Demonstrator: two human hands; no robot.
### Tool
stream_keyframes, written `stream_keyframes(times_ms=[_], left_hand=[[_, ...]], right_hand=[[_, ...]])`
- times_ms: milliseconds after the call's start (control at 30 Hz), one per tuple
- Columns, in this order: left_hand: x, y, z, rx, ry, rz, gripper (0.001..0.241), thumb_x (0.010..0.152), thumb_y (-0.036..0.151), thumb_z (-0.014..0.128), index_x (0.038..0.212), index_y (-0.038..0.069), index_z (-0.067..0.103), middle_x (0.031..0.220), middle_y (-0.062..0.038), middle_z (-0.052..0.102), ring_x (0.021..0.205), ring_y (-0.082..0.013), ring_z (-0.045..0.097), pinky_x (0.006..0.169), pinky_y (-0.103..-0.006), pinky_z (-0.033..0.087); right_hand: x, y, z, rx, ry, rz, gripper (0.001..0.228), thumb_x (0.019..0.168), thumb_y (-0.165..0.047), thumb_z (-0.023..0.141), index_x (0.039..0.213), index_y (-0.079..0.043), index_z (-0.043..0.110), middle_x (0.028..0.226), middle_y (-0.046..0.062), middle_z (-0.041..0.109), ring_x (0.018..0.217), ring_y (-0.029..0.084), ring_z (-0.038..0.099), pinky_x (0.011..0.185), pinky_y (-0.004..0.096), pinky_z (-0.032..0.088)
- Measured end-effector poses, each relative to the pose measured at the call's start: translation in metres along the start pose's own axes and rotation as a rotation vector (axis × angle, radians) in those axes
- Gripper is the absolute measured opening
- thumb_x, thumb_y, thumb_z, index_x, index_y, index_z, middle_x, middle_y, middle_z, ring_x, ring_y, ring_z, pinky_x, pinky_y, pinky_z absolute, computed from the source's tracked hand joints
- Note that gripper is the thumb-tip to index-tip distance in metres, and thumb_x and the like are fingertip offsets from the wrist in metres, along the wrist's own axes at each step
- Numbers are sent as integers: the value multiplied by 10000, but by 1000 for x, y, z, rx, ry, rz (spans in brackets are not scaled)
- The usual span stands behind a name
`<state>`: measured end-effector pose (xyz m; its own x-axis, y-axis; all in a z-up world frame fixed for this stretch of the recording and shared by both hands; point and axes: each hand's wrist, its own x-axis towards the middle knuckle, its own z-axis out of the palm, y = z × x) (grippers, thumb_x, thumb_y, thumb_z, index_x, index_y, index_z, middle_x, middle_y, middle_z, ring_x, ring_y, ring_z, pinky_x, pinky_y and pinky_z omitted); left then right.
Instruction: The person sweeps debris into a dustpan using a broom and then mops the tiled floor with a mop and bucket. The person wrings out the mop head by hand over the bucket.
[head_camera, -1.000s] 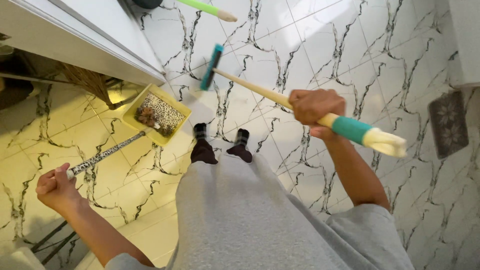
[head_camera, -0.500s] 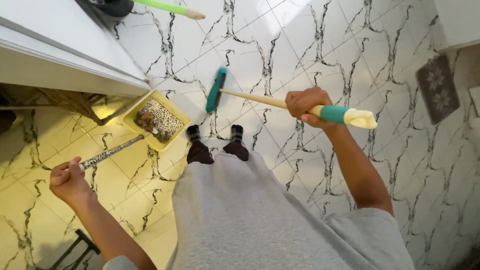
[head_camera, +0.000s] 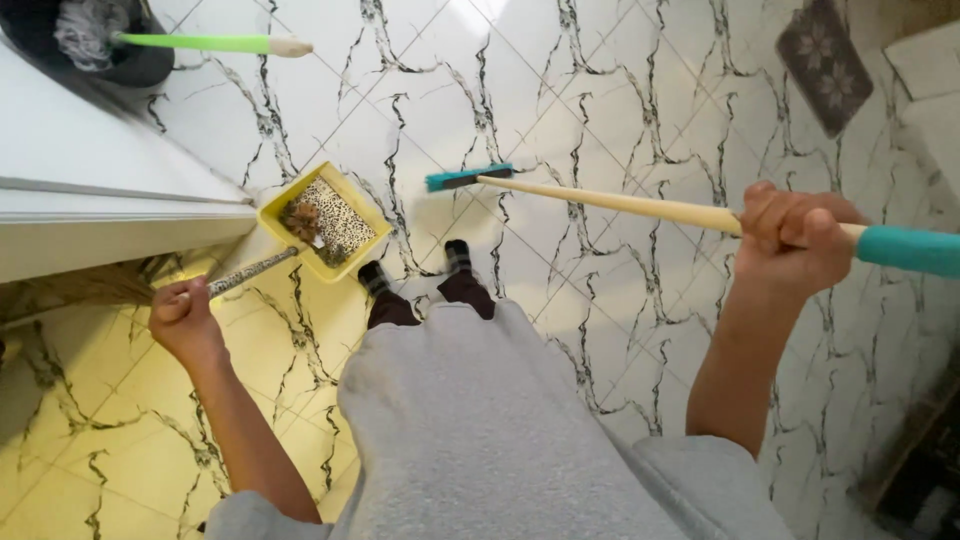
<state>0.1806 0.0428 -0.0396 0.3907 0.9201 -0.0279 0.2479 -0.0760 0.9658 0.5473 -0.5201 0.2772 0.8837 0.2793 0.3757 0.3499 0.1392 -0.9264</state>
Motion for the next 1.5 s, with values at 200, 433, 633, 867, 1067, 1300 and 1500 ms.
stream_keyframes(times_ms=[200,433,633,867,1067,1300,1500], left_hand=[[37,11,40,104,-173,30,109,1006,46,781,968,33,680,874,26,633,802,-70,543,763,-231,471],[72,7,41,143,-291,-20,104,993,59,781,957,50,683,826,46,598,757,-56,504,710,-223,427],[71,21,31,141,-278,40,59,1021,36,761,998,25,708,875,40,649,793,-55,545,731,-217,451],[65,11,29,112,-256,24,38,1015,25,729,1020,17,692,970,-11,730,868,-75,637,812,-230,520],[58,0,48,221,-260,20,72,1005,45,761,990,23,695,910,-59,687,812,-123,596,766,-270,503],[45,-47,87,310,-335,92,115,989,104,794,971,36,703,859,-67,674,796,-158,590,769,-305,503],[28,-61,147,218,-361,76,89,953,87,761,927,37,692,841,-54,680,772,-138,600,736,-309,504]], right_hand=[[-36,-31,4,-95,177,14,504,982,-258,611,613,-128,293,462,20,303,408,113,223,547,323,259],[-65,-29,38,-90,483,2,461,1036,-159,630,689,-117,330,522,34,334,436,122,256,550,316,274],[-39,34,81,13,755,82,360,969,-16,668,724,-113,422,570,19,406,468,133,333,409,299,314],[38,148,131,45,876,-21,265,944,-34,623,741,-68,455,521,11,410,411,113,373,394,312,342],[83,189,92,85,778,-166,319,941,-8,636,714,-102,432,557,12,392,463,122,343,476,328,360],[69,115,25,-26,726,-249,330,926,-61,660,679,-117,449,500,1,412,387,110,383,372,332,351],[31,49,-48,-119,838,-492,398,978,-156,703,689,-95,435,523,74,421,434,207,390,440,366,384]])
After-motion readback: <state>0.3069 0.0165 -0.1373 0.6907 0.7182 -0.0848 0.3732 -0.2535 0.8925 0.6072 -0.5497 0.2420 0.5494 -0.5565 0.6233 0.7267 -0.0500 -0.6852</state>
